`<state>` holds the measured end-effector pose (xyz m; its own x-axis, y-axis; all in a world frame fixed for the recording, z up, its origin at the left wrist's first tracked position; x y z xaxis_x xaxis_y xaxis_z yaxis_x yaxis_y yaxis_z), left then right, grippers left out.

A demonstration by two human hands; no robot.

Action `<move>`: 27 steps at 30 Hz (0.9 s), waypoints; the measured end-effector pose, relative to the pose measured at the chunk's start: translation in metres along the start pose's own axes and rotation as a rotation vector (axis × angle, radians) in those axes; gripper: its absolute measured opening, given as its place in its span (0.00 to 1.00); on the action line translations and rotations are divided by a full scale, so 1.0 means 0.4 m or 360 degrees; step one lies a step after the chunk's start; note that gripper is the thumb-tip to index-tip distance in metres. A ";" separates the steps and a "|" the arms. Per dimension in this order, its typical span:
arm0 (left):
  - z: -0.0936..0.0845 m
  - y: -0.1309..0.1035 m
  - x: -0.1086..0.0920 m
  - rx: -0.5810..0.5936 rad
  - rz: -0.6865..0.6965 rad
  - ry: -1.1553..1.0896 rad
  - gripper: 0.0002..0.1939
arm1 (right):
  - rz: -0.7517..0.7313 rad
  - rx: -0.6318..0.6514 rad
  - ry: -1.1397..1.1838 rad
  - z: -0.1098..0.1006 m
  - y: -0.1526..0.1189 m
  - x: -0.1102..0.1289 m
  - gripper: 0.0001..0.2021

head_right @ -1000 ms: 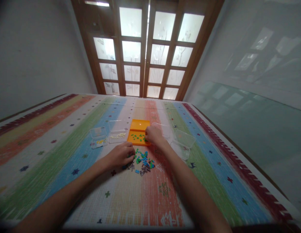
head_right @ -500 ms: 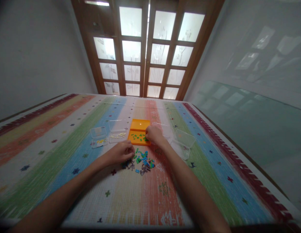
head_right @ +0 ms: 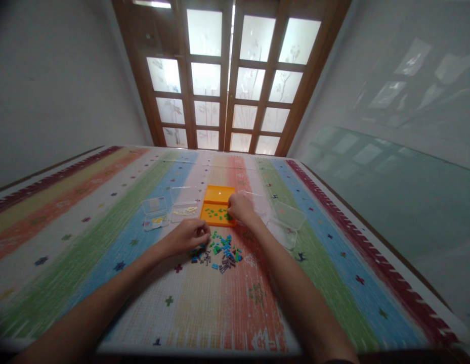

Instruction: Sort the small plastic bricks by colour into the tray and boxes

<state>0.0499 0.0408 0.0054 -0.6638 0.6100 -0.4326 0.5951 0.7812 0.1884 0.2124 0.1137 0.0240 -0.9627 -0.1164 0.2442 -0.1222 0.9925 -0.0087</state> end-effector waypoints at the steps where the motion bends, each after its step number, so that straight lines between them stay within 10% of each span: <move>1: 0.000 0.000 0.000 0.0000 -0.0004 -0.0014 0.05 | 0.0004 0.0001 -0.0001 0.000 0.001 0.000 0.13; 15: -0.074 0.044 0.068 -0.0261 -0.0036 0.0143 0.03 | -0.0012 0.0053 0.0033 0.012 0.012 -0.010 0.12; 27: -0.029 0.128 0.096 -0.0021 -0.0069 0.0451 0.09 | -0.0097 -0.0017 0.0123 -0.008 0.008 -0.028 0.16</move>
<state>0.0498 0.1058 0.0086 -0.7896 0.5874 -0.1775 0.5589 0.8078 0.1873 0.2237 0.1182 0.0244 -0.9320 -0.1738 0.3181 -0.1772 0.9840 0.0186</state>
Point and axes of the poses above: each hand's wrist, its own y-axis towards the middle knuckle, its own z-axis out of the palm, x = y × z, the point moved 6 cm from there along y, towards the middle knuckle, and after that the axes turned 11 degrees about y, right-handed, at the moved point
